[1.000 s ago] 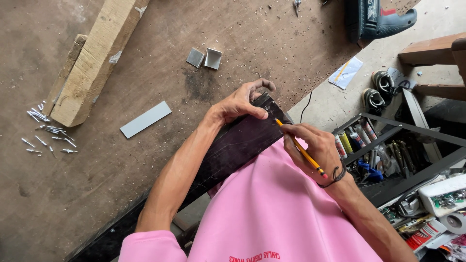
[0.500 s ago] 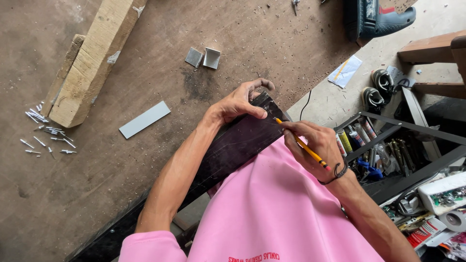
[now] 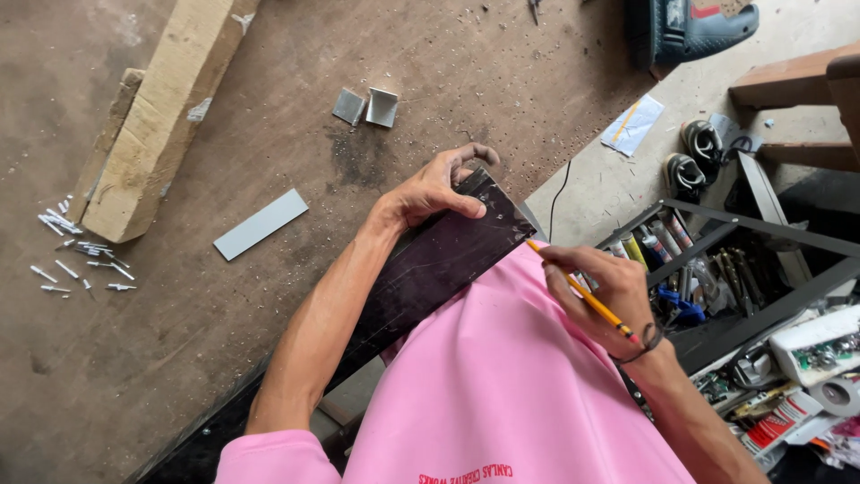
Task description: Assembling small components onto a base strip using a power drill, pencil, and hand stapler on a workbench.
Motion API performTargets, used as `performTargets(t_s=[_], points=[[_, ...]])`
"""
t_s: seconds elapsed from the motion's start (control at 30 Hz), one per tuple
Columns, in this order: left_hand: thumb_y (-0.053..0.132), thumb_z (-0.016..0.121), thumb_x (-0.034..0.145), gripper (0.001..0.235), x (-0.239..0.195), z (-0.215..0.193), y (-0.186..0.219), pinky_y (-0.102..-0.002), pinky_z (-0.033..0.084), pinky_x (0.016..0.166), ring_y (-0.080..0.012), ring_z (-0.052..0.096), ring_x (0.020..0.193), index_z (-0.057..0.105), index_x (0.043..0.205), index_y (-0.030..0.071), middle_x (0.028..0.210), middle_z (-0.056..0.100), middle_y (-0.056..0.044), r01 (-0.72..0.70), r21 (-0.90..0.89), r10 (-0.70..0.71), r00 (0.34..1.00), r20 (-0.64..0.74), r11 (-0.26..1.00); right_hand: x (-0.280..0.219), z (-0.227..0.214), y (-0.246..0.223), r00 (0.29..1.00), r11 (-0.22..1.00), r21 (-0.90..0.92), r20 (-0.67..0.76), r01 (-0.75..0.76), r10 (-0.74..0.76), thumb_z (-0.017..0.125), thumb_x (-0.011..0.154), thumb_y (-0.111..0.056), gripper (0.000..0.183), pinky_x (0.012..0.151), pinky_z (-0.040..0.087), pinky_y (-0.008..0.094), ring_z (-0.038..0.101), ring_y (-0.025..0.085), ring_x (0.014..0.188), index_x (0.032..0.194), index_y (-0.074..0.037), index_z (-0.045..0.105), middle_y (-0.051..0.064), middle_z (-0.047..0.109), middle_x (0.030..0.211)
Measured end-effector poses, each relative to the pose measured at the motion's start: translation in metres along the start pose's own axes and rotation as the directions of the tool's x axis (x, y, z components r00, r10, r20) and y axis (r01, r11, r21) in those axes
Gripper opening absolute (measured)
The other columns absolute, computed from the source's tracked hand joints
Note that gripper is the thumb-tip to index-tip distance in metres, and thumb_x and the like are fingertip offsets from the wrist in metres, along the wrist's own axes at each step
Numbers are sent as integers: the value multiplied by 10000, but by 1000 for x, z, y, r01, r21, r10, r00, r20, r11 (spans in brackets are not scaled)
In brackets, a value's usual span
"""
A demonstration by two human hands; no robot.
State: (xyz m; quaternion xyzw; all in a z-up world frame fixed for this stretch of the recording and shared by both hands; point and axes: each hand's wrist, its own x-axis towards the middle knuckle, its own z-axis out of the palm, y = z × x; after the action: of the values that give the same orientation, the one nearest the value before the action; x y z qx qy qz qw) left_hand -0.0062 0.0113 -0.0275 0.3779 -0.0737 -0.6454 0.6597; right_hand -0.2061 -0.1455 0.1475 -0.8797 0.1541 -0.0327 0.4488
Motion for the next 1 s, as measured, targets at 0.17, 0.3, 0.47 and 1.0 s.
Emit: performTargets(t_s=[0.17, 0.3, 0.47, 1.0], points=[[-73, 845, 651, 729, -3, 4, 7, -378, 671, 565, -263, 744, 665, 534, 1298, 54, 855, 716, -162, 0, 18, 0, 1000, -11, 1000, -3, 9, -6, 1000, 999, 34, -24, 9, -8, 709, 914, -67, 104, 637, 565, 340, 712, 279, 651, 988, -66, 783, 108, 741, 767], [-73, 838, 655, 722, -4, 4, 7, -374, 671, 564, -262, 743, 664, 541, 1301, 52, 858, 718, -161, 3, 21, -3, 1000, -3, 1000, -3, 11, -5, 998, 999, 31, -41, 41, -40, 700, 925, -67, 110, 640, 570, 327, 717, 267, 656, 999, -66, 782, 101, 746, 785], [-59, 850, 649, 736, -5, 6, 7, -377, 672, 580, -250, 742, 679, 535, 1304, 54, 866, 722, -150, -6, 10, 6, 1000, -5, 1000, -7, 16, 4, 996, 997, 10, -41, 75, -75, 698, 932, -60, 102, 640, 579, 340, 691, 277, 654, 1006, -60, 768, 115, 724, 804], [-51, 854, 653, 727, -4, 5, 7, -379, 674, 580, -249, 746, 684, 542, 1302, 50, 876, 737, -155, -8, 14, 8, 1000, 3, 1000, -4, 17, 6, 992, 992, 0, -6, 127, -127, 686, 944, -86, 94, 598, 570, 372, 694, 325, 653, 995, -42, 752, 137, 711, 805]])
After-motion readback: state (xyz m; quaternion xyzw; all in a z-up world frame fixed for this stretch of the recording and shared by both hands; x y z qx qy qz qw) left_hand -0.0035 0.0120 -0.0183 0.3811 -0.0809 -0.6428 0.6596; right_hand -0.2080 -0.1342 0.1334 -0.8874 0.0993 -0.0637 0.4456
